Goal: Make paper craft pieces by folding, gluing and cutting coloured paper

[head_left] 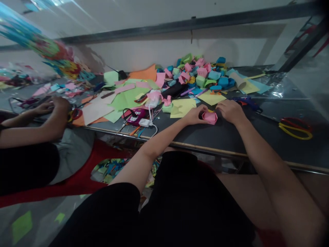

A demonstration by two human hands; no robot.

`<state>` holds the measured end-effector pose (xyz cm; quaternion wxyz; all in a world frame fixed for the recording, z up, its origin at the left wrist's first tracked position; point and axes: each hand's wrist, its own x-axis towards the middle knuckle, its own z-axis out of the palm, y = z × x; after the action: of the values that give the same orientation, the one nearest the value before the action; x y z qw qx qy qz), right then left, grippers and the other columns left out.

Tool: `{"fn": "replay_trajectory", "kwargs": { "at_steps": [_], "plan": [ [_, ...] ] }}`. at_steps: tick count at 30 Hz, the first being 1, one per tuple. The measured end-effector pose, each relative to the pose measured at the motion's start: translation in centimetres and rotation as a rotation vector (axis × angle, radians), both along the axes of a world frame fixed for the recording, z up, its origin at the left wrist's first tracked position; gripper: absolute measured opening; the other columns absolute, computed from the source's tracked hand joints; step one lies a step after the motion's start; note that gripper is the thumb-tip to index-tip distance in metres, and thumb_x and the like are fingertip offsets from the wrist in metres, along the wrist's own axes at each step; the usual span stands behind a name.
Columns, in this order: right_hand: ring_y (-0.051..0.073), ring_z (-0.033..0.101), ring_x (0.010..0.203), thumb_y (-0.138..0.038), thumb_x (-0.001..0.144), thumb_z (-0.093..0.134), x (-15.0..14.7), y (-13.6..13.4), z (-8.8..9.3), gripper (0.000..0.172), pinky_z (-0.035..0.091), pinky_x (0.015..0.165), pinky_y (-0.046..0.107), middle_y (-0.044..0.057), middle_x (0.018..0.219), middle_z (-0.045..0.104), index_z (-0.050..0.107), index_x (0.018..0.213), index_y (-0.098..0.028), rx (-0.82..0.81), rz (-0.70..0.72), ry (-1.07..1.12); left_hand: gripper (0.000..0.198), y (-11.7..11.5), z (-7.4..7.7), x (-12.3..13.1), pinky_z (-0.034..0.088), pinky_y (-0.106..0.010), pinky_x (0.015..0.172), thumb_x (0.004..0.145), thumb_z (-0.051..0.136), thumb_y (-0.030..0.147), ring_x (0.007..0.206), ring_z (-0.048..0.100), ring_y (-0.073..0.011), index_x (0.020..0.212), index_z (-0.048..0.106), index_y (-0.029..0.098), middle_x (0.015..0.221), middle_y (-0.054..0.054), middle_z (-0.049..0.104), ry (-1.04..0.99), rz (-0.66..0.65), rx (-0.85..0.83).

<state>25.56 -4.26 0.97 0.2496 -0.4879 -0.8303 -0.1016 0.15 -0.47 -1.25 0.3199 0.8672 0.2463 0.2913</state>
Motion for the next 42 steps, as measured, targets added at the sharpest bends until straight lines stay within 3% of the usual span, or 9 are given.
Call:
{"fn": "replay_trajectory", "kwargs": {
  "at_steps": [3,9,18,27,33,37,42],
  "plan": [
    [0.031,0.066,0.101,-0.021,0.094,0.05,0.0,-0.5,0.1,0.026,0.05,0.091,0.048,0.012,0.109,0.077,0.077,0.098,-0.022,0.048,-0.059,0.033,0.07,0.1,0.0,0.1,0.056,-0.041,0.098,0.07,0.09,0.045,0.116,0.072,-0.0277,0.125,0.054,0.021,0.126,-0.013,0.073,0.029,-0.05,-0.028],
    [0.028,0.064,0.11,-0.01,0.09,0.052,0.2,-0.5,-0.5,0.044,0.047,0.089,0.043,0.008,0.133,0.074,0.078,0.122,-0.023,-0.051,0.013,-0.099,0.071,-0.1,0.4,0.1,0.052,-0.043,0.107,0.072,0.088,0.045,0.125,0.068,-0.0296,0.13,0.057,0.019,0.131,-0.014,0.07,0.052,-0.047,-0.065],
    [0.026,0.062,0.097,-0.011,0.09,0.059,0.2,0.1,-0.8,0.038,0.046,0.084,0.042,0.007,0.103,0.082,0.084,0.115,-0.027,-0.118,0.006,-0.176,0.066,0.1,0.7,-0.1,0.054,-0.04,0.1,0.07,0.09,0.044,0.114,0.07,-0.027,0.124,0.063,0.018,0.126,-0.012,0.072,0.085,-0.061,-0.037],
    [0.03,0.065,0.101,-0.021,0.098,0.052,0.3,-0.3,-1.1,0.036,0.05,0.09,0.05,0.008,0.112,0.082,0.082,0.117,-0.025,-0.059,-0.001,0.065,0.074,0.3,0.6,-0.6,0.056,-0.038,0.096,0.062,0.095,0.043,0.108,0.074,-0.0258,0.125,0.067,0.014,0.117,-0.013,0.077,0.025,-0.084,-0.135],
    [0.031,0.064,0.116,-0.029,0.098,0.058,-1.2,1.1,-1.0,0.036,0.049,0.099,0.054,0.006,0.135,0.074,0.077,0.129,-0.029,-0.185,0.149,0.048,0.075,0.6,0.7,-0.9,0.057,-0.041,0.101,0.059,0.096,0.045,0.113,0.073,-0.0279,0.123,0.071,0.015,0.119,-0.014,0.078,0.012,-0.1,-0.171],
    [0.028,0.066,0.106,-0.024,0.1,0.053,-2.3,2.2,-1.3,0.032,0.051,0.096,0.049,0.003,0.117,0.081,0.083,0.109,-0.031,-0.238,0.204,0.033,0.078,0.8,0.3,-1.0,0.058,-0.041,0.097,0.055,0.097,0.047,0.11,0.074,-0.0287,0.121,0.072,0.013,0.116,-0.015,0.078,0.0,-0.101,-0.215],
    [0.028,0.067,0.096,-0.028,0.098,0.058,-1.9,0.7,-0.7,0.025,0.053,0.088,0.045,0.007,0.098,0.081,0.082,0.099,-0.026,-0.131,0.061,0.256,0.078,1.0,0.1,-1.1,0.057,-0.041,0.095,0.057,0.096,0.045,0.114,0.073,-0.03,0.124,0.07,0.016,0.122,-0.016,0.076,-0.003,-0.11,-0.241]
  ]
}}
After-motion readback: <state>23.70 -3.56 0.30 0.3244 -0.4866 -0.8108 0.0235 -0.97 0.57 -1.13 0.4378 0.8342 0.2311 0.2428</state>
